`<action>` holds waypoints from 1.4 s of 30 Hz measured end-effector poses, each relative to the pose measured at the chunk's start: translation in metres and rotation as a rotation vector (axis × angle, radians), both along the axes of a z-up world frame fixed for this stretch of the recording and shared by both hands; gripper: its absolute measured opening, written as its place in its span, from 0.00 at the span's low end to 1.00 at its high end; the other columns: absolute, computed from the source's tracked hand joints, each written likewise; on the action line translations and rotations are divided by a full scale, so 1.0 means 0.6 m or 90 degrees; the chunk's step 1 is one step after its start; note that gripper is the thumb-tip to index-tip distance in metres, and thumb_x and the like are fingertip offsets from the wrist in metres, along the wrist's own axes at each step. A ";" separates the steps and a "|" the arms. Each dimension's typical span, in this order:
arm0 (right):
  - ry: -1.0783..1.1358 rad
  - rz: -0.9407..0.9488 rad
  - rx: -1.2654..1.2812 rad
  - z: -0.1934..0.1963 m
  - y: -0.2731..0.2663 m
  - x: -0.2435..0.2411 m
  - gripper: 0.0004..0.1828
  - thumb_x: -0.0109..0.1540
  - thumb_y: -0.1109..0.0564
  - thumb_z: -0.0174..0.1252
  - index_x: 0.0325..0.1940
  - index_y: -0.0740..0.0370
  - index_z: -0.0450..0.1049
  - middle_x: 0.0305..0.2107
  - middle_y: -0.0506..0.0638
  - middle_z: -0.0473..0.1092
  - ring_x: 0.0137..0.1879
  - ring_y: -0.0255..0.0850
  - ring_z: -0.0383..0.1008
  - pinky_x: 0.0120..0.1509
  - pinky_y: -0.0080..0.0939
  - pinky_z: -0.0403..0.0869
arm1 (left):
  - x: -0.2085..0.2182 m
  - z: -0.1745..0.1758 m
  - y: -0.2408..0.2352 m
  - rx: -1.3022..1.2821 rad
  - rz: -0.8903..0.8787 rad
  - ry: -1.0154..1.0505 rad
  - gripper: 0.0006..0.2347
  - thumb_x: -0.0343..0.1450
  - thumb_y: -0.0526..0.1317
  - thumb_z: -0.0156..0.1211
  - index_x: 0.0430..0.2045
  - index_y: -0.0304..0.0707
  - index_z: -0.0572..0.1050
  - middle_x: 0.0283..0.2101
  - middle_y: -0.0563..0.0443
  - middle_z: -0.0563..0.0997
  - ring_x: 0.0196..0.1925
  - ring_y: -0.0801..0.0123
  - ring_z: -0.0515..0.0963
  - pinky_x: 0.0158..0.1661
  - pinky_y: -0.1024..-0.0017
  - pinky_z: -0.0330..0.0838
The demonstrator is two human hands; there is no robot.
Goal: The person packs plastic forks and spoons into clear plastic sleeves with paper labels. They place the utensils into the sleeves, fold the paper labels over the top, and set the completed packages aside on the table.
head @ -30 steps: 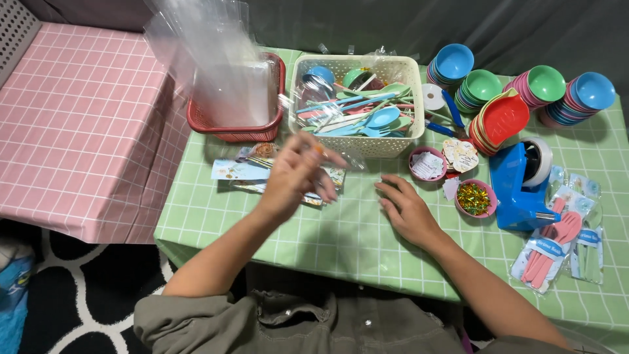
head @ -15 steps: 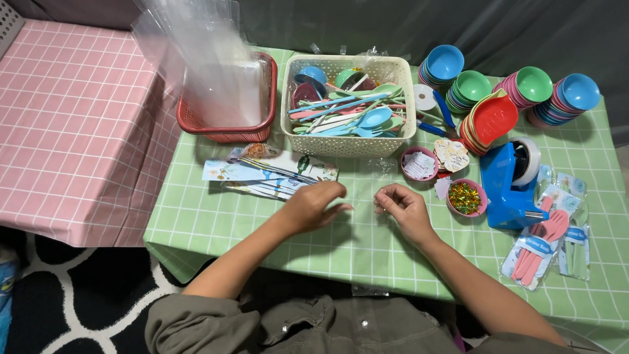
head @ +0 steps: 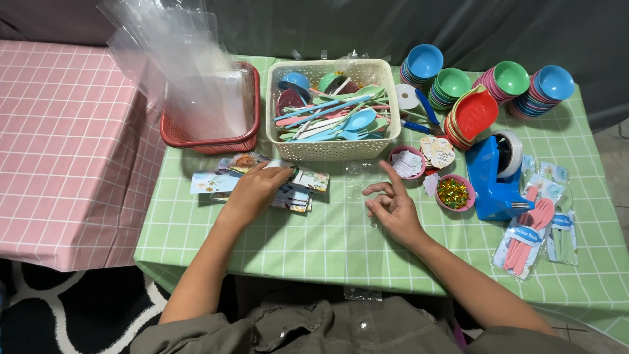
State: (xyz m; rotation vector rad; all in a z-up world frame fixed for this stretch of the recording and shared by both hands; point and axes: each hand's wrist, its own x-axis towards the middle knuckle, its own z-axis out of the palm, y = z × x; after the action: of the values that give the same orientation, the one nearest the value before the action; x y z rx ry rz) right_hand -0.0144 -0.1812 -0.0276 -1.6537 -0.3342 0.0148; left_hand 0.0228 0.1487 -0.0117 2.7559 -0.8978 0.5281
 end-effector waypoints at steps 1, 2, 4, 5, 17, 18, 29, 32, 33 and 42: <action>0.001 -0.005 0.000 0.008 0.000 0.000 0.44 0.62 0.70 0.52 0.78 0.56 0.42 0.39 0.59 0.72 0.31 0.35 0.75 0.41 0.38 0.79 | -0.003 0.006 0.001 0.000 -0.005 0.001 0.15 0.66 0.25 0.59 0.45 0.39 0.79 0.38 0.44 0.85 0.46 0.59 0.84 0.58 0.60 0.70; -0.029 -0.004 -0.045 0.016 0.000 0.000 0.25 0.61 0.70 0.55 0.60 0.58 0.62 0.39 0.56 0.74 0.30 0.37 0.77 0.39 0.37 0.80 | -0.007 0.013 0.002 -0.016 -0.005 -0.007 0.15 0.66 0.25 0.58 0.44 0.40 0.79 0.37 0.44 0.85 0.45 0.59 0.85 0.58 0.60 0.71; -0.060 -0.008 -0.092 0.025 -0.003 0.003 0.13 0.60 0.69 0.57 0.43 0.60 0.83 0.38 0.54 0.76 0.29 0.38 0.79 0.37 0.37 0.80 | -0.012 0.033 0.004 -0.033 -0.011 -0.018 0.15 0.66 0.24 0.57 0.44 0.40 0.78 0.36 0.44 0.84 0.44 0.59 0.85 0.58 0.60 0.71; -0.074 -0.013 -0.092 0.026 -0.004 0.004 0.11 0.61 0.67 0.58 0.44 0.61 0.83 0.39 0.54 0.76 0.29 0.38 0.79 0.39 0.38 0.79 | -0.016 0.046 0.006 -0.041 -0.012 -0.015 0.15 0.65 0.24 0.57 0.43 0.40 0.79 0.36 0.45 0.85 0.44 0.60 0.85 0.59 0.61 0.71; 0.009 0.235 0.107 0.061 -0.033 0.089 0.51 0.64 0.22 0.28 0.59 0.70 0.73 0.50 0.58 0.73 0.48 0.47 0.78 0.57 0.49 0.74 | -0.053 0.234 -0.145 -0.361 -0.284 -0.383 0.07 0.70 0.30 0.60 0.28 0.46 0.83 0.43 0.53 0.85 0.46 0.62 0.85 0.52 0.62 0.78; -0.009 0.278 0.185 0.049 -0.036 0.110 0.56 0.63 0.20 0.23 0.63 0.72 0.69 0.50 0.57 0.74 0.52 0.48 0.78 0.60 0.49 0.73 | -0.041 0.227 -0.167 -0.389 -0.294 -0.450 0.06 0.67 0.30 0.66 0.24 0.48 0.83 0.43 0.53 0.86 0.45 0.62 0.85 0.50 0.63 0.79; -0.037 -0.098 0.100 0.106 0.025 0.091 0.07 0.63 0.59 0.64 0.31 0.62 0.78 0.18 0.43 0.70 0.28 0.25 0.64 0.38 0.27 0.67 | 0.028 0.057 -0.225 -0.692 -0.228 -0.093 0.12 0.72 0.28 0.52 0.48 0.32 0.76 0.46 0.41 0.77 0.44 0.55 0.80 0.44 0.62 0.79; -0.021 -0.113 0.074 0.097 0.031 0.090 0.08 0.63 0.58 0.65 0.30 0.62 0.78 0.18 0.43 0.71 0.28 0.25 0.65 0.36 0.27 0.66 | 0.019 0.037 -0.233 -0.753 -0.185 0.048 0.14 0.74 0.36 0.55 0.54 0.30 0.71 0.43 0.40 0.78 0.43 0.57 0.80 0.44 0.61 0.76; -0.019 -0.119 0.054 0.096 0.034 0.090 0.09 0.63 0.58 0.66 0.30 0.62 0.78 0.17 0.42 0.70 0.27 0.25 0.65 0.36 0.26 0.66 | 0.019 0.031 -0.237 -0.765 -0.174 0.098 0.17 0.73 0.38 0.59 0.55 0.30 0.70 0.42 0.39 0.79 0.42 0.56 0.80 0.43 0.60 0.75; -0.077 -0.111 0.058 0.070 0.012 0.101 0.17 0.66 0.59 0.62 0.22 0.60 0.70 0.17 0.45 0.61 0.30 0.28 0.58 0.39 0.30 0.63 | 0.030 -0.014 -0.236 -0.914 -0.138 0.336 0.03 0.74 0.36 0.58 0.34 0.35 0.76 0.28 0.51 0.77 0.32 0.75 0.75 0.37 0.69 0.75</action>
State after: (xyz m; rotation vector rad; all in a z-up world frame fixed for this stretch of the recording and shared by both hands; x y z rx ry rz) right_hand 0.0460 -0.1742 0.0143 -1.5912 -0.2773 -0.2284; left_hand 0.0410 0.0071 -0.0203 1.3401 -0.3684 0.2018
